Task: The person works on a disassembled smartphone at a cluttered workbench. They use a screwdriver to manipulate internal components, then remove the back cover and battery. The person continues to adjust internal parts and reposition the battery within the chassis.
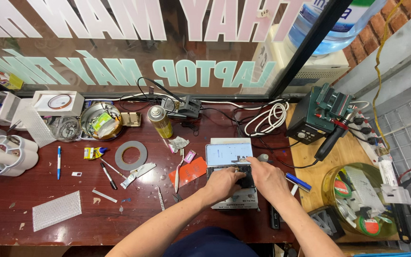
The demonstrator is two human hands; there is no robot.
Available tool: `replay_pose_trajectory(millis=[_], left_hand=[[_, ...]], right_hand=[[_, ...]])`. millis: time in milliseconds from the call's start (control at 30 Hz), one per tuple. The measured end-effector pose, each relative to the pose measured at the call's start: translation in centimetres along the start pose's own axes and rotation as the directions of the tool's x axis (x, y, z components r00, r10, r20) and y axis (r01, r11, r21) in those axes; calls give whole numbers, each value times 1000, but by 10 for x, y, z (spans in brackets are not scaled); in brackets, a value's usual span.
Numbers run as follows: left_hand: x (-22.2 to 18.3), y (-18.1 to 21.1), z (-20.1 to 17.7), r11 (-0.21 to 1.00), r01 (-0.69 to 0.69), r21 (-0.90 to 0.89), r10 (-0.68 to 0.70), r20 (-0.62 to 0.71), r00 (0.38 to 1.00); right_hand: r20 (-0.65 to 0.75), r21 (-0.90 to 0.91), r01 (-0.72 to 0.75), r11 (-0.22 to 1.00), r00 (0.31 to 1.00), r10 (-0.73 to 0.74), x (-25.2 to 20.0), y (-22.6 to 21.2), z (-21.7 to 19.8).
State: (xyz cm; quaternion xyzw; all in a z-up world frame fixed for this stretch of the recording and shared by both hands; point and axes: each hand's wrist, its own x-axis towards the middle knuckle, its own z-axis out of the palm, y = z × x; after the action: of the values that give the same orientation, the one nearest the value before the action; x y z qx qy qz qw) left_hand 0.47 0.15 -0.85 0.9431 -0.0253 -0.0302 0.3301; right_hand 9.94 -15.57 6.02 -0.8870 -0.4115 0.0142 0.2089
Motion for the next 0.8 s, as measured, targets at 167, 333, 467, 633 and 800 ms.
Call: replay_pose_trajectory(millis=[167,333,467,633,800], left_hand=[[0,-2,0,999,4,-34,-5,-14,1000],[0,-4,2,999,-15,-41,13,-39,999],[0,-7,5,999,-13,-51,10,-51,999],[2,-5,6,999,25,-39,-25,-22,999],[2,-3,2,999,11,-40,-13,-30,999]], right_hand=[[0,50,165,985,986,-165,0,8,-16],[204,-148,-180,972,957,209,8,0,-7],[78,10,34,999,996,-34,6,-2,-8],[83,21,-12,1000,997,10,9,1,-12],[185,-27,-130,991,974,133,12,2,-7]])
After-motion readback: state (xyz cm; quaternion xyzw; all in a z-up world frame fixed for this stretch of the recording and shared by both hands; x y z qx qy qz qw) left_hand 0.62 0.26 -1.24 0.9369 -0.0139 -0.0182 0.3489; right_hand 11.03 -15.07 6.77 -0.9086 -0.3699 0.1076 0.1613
